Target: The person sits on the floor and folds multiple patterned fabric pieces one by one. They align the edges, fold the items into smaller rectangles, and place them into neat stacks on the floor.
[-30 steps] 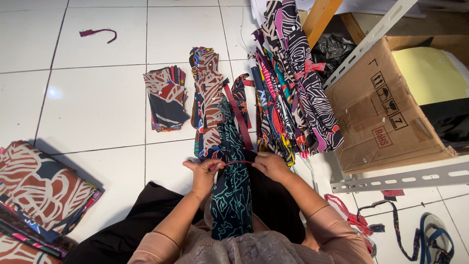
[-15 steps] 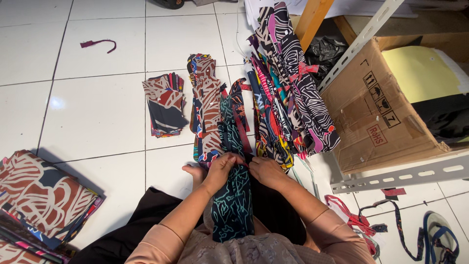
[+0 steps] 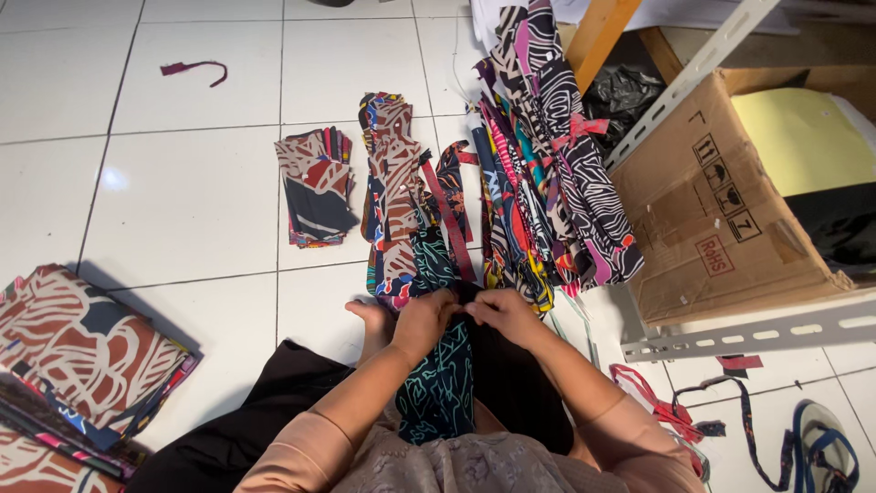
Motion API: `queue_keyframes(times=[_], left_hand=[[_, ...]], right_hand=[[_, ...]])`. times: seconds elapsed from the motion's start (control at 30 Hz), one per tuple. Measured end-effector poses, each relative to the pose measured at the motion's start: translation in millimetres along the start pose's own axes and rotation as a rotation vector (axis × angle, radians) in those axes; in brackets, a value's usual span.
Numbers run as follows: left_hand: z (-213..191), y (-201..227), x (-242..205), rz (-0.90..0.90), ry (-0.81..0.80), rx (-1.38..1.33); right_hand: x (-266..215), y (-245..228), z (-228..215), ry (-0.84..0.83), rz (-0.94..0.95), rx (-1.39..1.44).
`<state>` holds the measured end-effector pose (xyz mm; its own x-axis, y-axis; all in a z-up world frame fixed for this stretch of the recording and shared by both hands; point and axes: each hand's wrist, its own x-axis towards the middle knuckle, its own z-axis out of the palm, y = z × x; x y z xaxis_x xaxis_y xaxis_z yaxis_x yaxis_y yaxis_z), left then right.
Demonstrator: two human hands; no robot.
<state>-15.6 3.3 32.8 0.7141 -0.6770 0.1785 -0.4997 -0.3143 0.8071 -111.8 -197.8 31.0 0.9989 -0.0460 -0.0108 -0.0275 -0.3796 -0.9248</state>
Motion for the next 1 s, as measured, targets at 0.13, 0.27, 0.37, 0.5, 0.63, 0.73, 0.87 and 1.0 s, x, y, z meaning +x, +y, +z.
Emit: queue_keyframes(times=[0.13, 0.27, 0.37, 0.5, 0.63, 0.73, 0.87, 1.0], left_hand=[[-2, 5, -1, 0.121, -0.016, -0.006], [7, -14, -2, 0.01, -0.024, -0.038], [13, -28, 2, 0.079, 0.055, -0.133], [15, -33, 3, -0.151, -0.032, -0.285], [13, -33, 3, -0.155, -0.051, -0.344], [8, -33, 7, -0.152, -0.083, -0.372], [6, -29, 6, -0.178, -0.116, -0.387], [-4, -17, 5, -0.208, -0.024, -0.464]], right_hand=[[24, -24, 21, 0.059, 0.022, -0.037], [33, -41, 28, 0.128, 0.025, 0.135], [30, -42, 26, 0.183, -0.001, -0.042], [20, -31, 31, 0.255, -0.107, -0.221], [13, -22, 30, 0.228, -0.168, -0.15], [17, -25, 25, 0.17, -0.182, -0.113], [19, -31, 27, 0.121, -0.21, -0.179], [22, -32, 40, 0.241, -0.241, -0.267]])
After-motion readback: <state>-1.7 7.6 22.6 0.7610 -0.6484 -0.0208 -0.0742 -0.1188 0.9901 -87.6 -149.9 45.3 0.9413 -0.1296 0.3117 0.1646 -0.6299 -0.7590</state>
